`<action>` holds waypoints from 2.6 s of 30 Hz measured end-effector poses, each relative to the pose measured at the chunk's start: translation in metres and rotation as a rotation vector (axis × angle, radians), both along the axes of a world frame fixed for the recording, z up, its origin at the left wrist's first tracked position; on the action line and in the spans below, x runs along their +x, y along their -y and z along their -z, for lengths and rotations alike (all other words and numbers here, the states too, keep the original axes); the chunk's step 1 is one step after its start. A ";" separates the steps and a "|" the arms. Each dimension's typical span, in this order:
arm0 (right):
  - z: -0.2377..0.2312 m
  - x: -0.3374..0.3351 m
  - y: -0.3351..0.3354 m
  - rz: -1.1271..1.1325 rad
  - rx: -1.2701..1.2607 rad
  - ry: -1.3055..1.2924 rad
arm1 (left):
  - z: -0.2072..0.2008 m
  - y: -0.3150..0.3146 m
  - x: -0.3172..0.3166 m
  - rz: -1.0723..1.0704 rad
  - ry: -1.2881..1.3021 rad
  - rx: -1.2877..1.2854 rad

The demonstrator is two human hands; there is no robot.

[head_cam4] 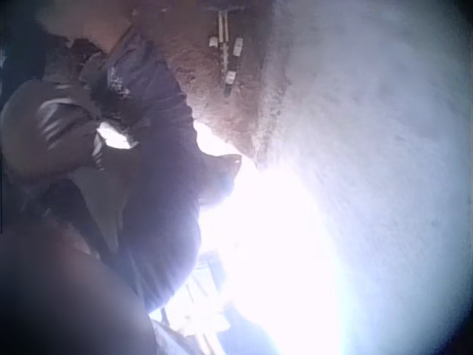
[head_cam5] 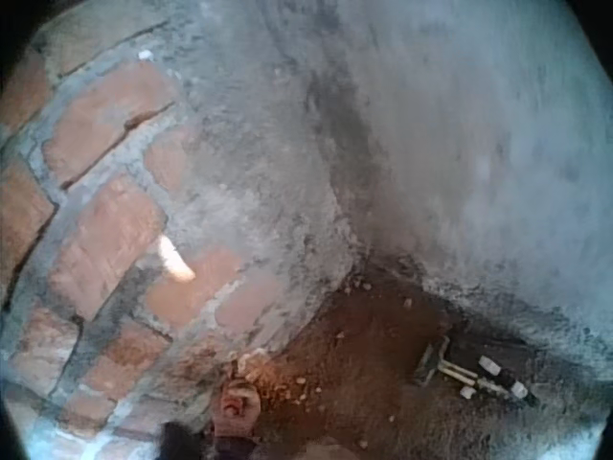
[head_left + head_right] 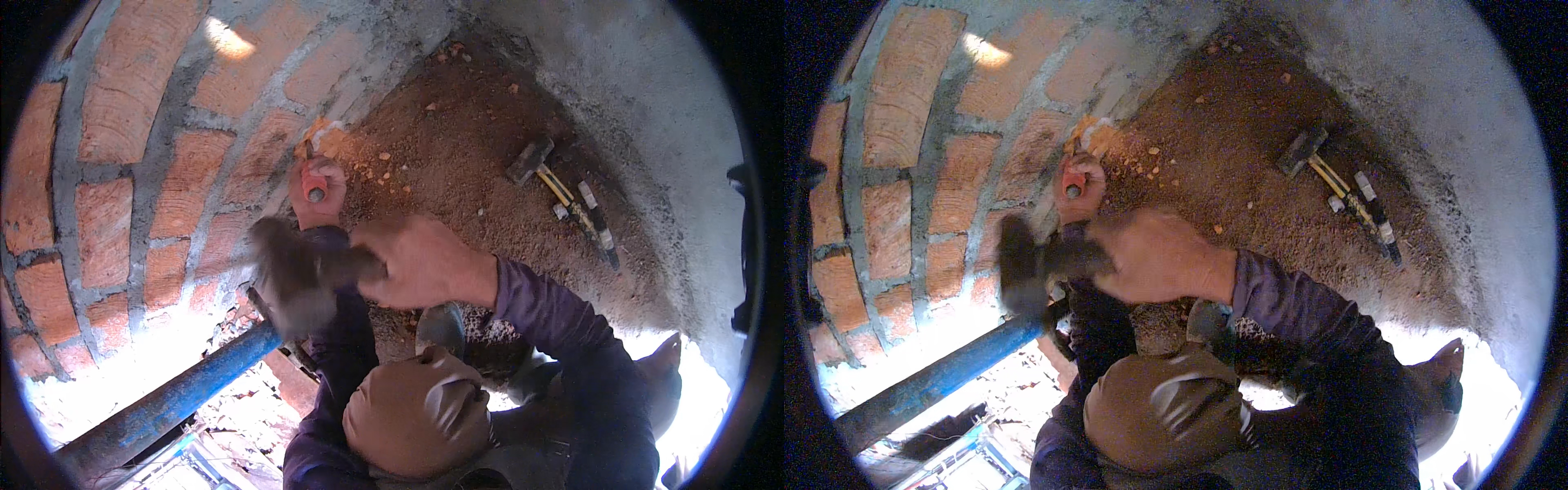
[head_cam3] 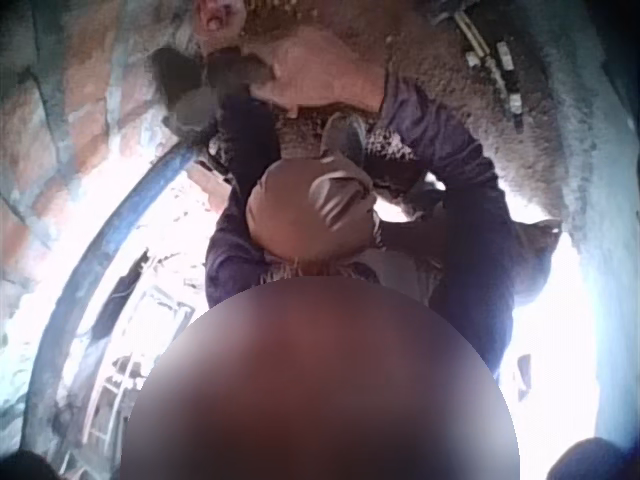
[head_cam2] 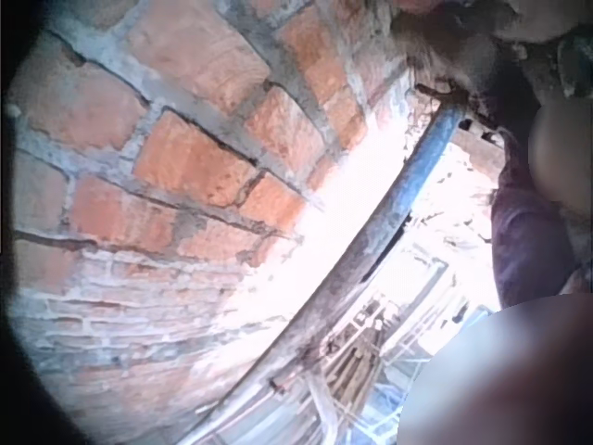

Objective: The person uses a hammer and chisel to chip away at a brick wall, removing mortar and breaking bricks. Debris falls to the floor as the person works on a small section of the wall.

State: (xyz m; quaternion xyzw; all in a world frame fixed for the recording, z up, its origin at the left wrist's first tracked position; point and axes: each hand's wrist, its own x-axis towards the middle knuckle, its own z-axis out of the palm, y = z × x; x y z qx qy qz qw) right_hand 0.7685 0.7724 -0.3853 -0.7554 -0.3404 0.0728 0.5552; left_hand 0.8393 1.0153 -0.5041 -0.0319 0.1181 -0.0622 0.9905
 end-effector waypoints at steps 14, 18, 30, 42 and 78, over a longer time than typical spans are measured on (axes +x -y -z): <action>0.002 0.007 -0.004 -0.076 -0.202 -0.059 | -0.003 -0.002 0.008 0.020 -0.005 0.031; -0.017 0.005 -0.002 -0.166 0.300 0.313 | -0.023 0.003 0.012 0.041 -0.106 -0.001; -0.028 -0.005 -0.013 -0.118 0.181 0.060 | -0.022 -0.003 0.013 -0.009 -0.178 0.041; 0.010 0.016 -0.023 -0.088 -0.301 -0.119 | -0.022 0.001 0.016 -0.009 -0.130 0.031; 0.159 0.022 0.049 0.255 0.121 -1.217 | 0.002 0.054 -0.018 0.117 -0.386 0.551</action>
